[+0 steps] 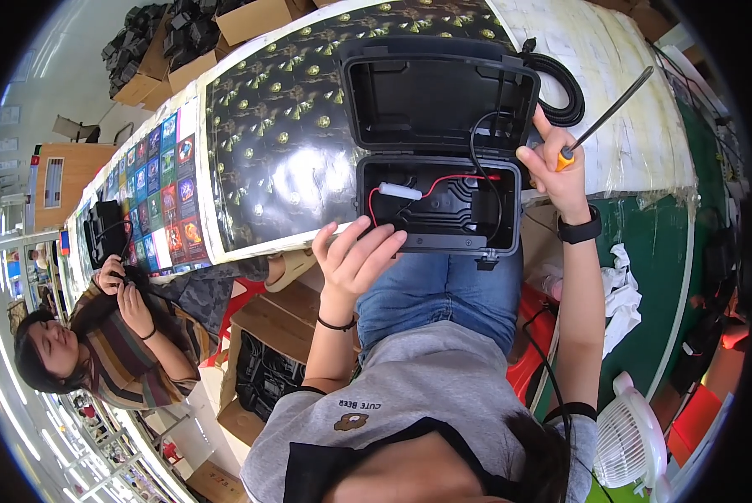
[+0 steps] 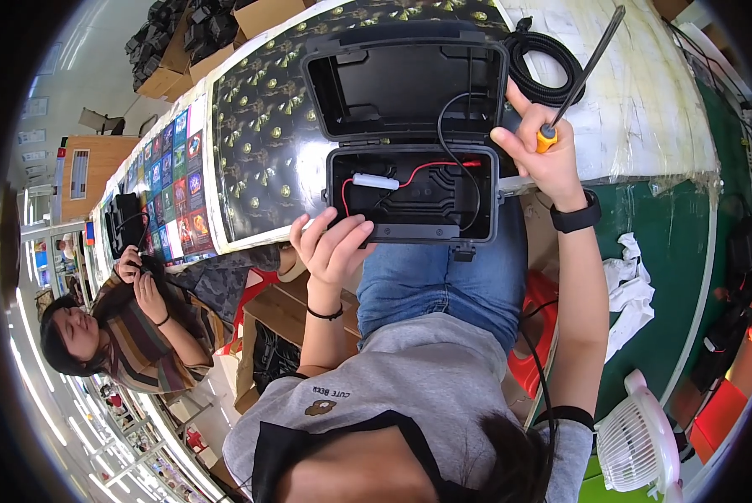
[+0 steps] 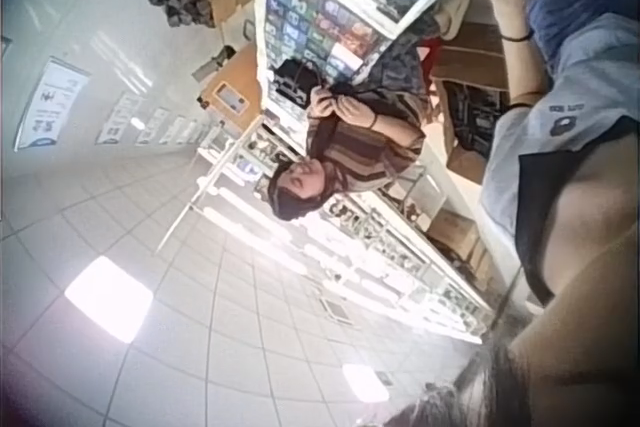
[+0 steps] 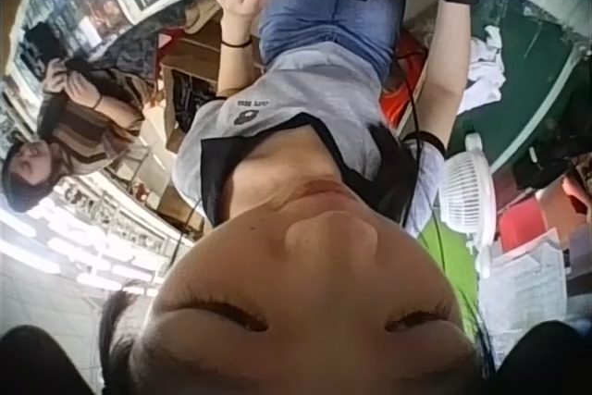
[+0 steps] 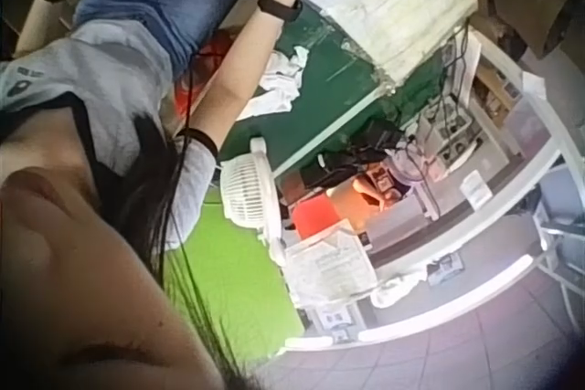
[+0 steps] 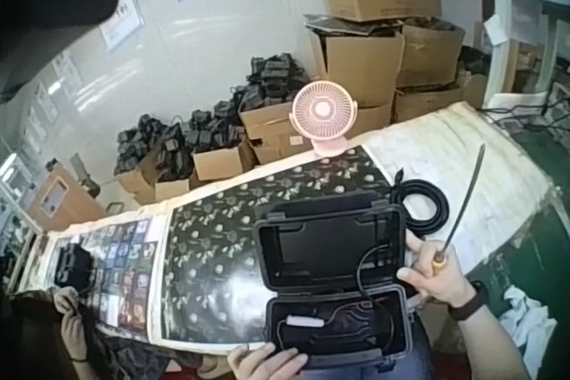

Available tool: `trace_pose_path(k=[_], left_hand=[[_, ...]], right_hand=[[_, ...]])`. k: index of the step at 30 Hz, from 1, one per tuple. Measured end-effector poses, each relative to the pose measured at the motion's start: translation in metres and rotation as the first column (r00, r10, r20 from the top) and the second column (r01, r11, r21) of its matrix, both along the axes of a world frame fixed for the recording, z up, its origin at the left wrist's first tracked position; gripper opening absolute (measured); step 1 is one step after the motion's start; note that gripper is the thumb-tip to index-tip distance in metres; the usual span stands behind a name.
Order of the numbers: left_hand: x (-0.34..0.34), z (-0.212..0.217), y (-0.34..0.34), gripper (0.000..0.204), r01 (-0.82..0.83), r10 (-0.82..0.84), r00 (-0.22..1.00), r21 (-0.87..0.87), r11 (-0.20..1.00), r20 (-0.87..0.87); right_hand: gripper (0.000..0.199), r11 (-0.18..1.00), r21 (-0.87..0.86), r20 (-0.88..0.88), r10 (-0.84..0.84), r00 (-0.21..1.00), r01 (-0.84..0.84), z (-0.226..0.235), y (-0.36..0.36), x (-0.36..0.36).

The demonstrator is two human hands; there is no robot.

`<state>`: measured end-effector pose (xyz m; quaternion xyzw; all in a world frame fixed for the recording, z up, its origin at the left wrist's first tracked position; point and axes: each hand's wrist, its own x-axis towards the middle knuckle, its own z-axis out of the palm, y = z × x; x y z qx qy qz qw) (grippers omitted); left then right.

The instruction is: Assembling a black plastic electronic enclosure or junction box using a screwdriver.

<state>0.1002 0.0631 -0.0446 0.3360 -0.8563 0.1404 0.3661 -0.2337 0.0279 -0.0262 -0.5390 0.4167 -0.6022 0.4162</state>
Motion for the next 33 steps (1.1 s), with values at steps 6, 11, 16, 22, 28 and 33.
trace_pose_path(k=[6, 11, 16, 22, 28, 33], left_hand=[[-0.004, -0.007, -0.005, 0.035, 0.060, -0.051, 0.987, 0.055, 0.997, -0.155], [-0.013, -0.020, -0.006, 0.061, 0.155, -0.070, 0.885, 0.149, 0.977, -0.459], [-0.014, -0.016, -0.007, 0.084, 0.301, -0.089, 0.810, 0.281, 0.911, -0.579], [-0.022, -0.016, -0.004, 0.101, 0.457, -0.112, 0.725, 0.352, 0.817, -0.680], [-0.029, -0.009, -0.003, 0.106, 0.488, -0.072, 0.655, 0.349, 0.800, -0.752], [-0.038, 0.004, -0.002, 0.103, 0.485, 0.007, 0.583, 0.355, 0.799, -0.813]], right_hand=[[0.043, 1.000, -0.001, 0.055, 0.008, 0.998, -0.008, 0.001, -0.001, 0.003], [0.043, 1.000, 0.004, 0.041, 0.001, 0.999, -0.001, -0.001, 0.001, 0.005], [0.043, 1.000, -0.004, 0.026, 0.005, 1.000, -0.004, 0.002, 0.000, 0.005], [0.042, 0.997, 0.044, 0.048, -0.060, 0.997, 0.058, 0.003, -0.001, 0.007], [0.042, 0.998, 0.027, 0.018, -0.058, 0.998, 0.058, 0.006, -0.001, 0.010], [0.042, 0.991, 0.005, 0.036, -0.131, 0.991, 0.131, 0.003, -0.003, 0.012]])
